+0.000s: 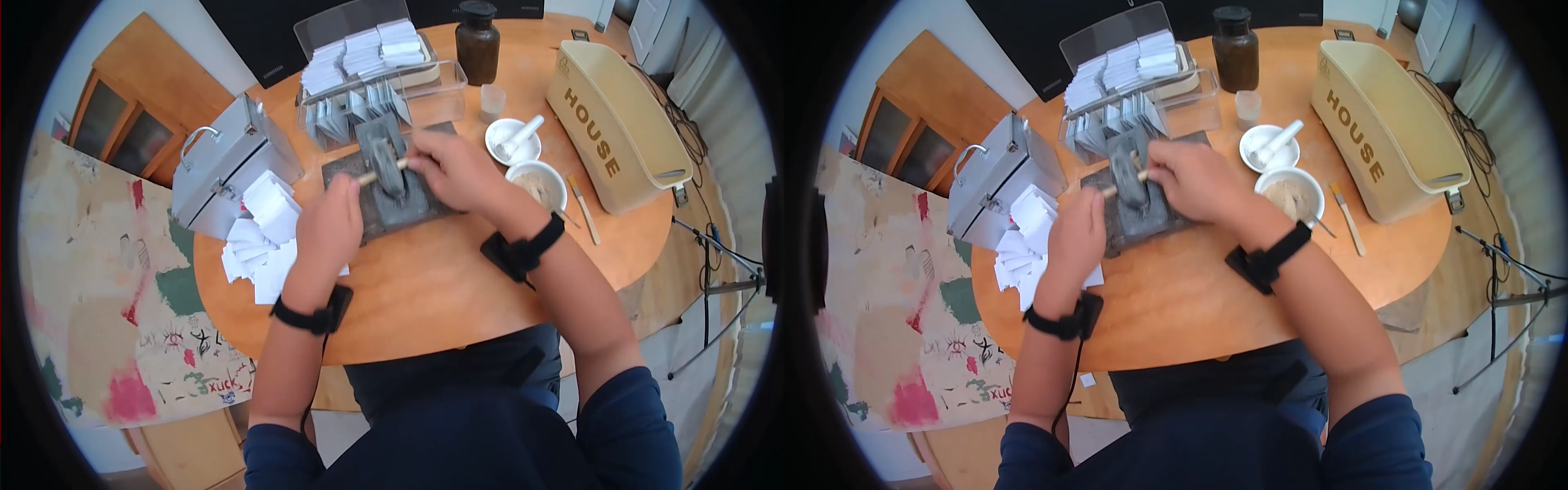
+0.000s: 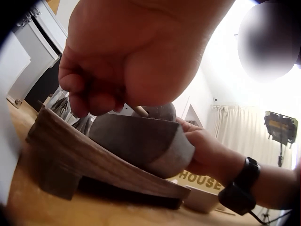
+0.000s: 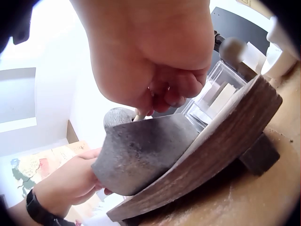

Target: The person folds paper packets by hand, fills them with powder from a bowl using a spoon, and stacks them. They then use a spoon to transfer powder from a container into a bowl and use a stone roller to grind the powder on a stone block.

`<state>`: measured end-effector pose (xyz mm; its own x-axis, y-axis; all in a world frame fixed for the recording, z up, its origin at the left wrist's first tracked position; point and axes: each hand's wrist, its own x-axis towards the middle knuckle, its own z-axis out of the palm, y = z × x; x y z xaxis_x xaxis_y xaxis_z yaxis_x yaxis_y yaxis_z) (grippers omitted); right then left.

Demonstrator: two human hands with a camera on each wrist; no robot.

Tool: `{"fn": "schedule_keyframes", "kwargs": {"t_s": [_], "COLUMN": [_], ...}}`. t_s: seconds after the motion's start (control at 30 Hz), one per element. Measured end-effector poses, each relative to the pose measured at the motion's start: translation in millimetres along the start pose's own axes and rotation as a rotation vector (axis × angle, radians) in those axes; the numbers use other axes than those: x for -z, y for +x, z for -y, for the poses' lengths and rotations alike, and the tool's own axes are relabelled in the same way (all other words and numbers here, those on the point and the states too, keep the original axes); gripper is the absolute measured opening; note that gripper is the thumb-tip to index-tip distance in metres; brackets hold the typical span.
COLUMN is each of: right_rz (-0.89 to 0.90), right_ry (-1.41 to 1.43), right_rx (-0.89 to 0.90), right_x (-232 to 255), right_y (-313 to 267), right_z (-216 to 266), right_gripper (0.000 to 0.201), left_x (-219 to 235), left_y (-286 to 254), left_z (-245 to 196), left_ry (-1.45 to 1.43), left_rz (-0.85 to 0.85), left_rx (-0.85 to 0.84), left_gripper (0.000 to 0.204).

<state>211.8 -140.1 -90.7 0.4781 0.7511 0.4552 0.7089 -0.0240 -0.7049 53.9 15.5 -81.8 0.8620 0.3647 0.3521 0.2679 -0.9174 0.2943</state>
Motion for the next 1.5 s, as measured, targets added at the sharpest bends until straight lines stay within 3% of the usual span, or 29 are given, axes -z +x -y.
{"fn": "schedule_keyframes", "kwargs": {"t_s": [0.1, 0.23, 0.4, 0.5, 0.57, 0.77, 0.87, 1.0, 1.1, 1.27, 1.33, 1.37, 1.5], "right_rz": [-0.004, 0.021, -0.026, 0.022, -0.013, -0.008, -0.020, -0.026, -0.014, -0.022, -0.018, 0.011, -0.024], "right_ry": [-0.049, 0.022, -0.015, -0.038, 0.006, -0.041, -0.004, -0.014, -0.030, 0.036, 0.014, 0.010, -0.041], "right_rx": [-0.090, -0.054, -0.034, -0.075, 0.014, -0.071, -0.049, -0.042, -0.087, -0.055, -0.090, -0.127, -0.116], "right_x": [-0.6, 3.7, -0.4, 2.2, 1.3, -0.5, -1.2, -2.3, -2.8, 0.8, -2.0, -0.5, -1.1], "right_y": [13.9, -4.2, 12.7, 4.3, -4.4, 12.4, 0.1, 4.2, 11.5, -2.4, 2.5, 7.6, 6.2], "right_z": [-1.4, 2.3, -4.0, 5.9, 3.6, -1.0, 1.6, -1.4, -1.5, -2.5, -5.9, -5.5, 1.6], "right_gripper": [0.008, 0.010, 0.009, 0.009, 0.009, 0.009, 0.010, 0.010, 0.011, 0.009, 0.010, 0.010, 0.010], "left_x": [-4.1, 2.8, -5.3, 0.0, 4.1, -4.6, 2.2, -8.1, -7.0, 0.2, -4.7, -4.8, -2.1], "left_y": [20.1, 2.3, 19.7, 7.9, -5.0, 22.3, -0.1, 5.0, 24.5, 4.7, 8.1, 17.8, 20.0], "left_z": [11.1, 0.6, 10.6, 7.3, -2.1, 12.2, 0.6, 8.6, 13.3, -1.4, 3.1, 4.9, 7.7], "left_ry": [0.047, 0.006, 0.009, 0.007, -0.007, 0.003, -0.012, -0.017, -0.046, -0.019, -0.043, -0.031, -0.071], "left_rz": [0.008, 0.002, -0.028, 0.024, 0.060, 0.059, 0.109, 0.009, 0.036, 0.035, -0.043, 0.008, 0.037], "left_rx": [-0.012, -0.019, -0.010, -0.012, 0.047, 0.044, 0.069, 0.009, 0.046, 0.033, -0.033, 0.044, 0.071], "left_gripper": [0.025, 0.026, 0.026, 0.027, 0.029, 0.026, 0.030, 0.027, 0.026, 0.028, 0.028, 0.028, 0.029]}}
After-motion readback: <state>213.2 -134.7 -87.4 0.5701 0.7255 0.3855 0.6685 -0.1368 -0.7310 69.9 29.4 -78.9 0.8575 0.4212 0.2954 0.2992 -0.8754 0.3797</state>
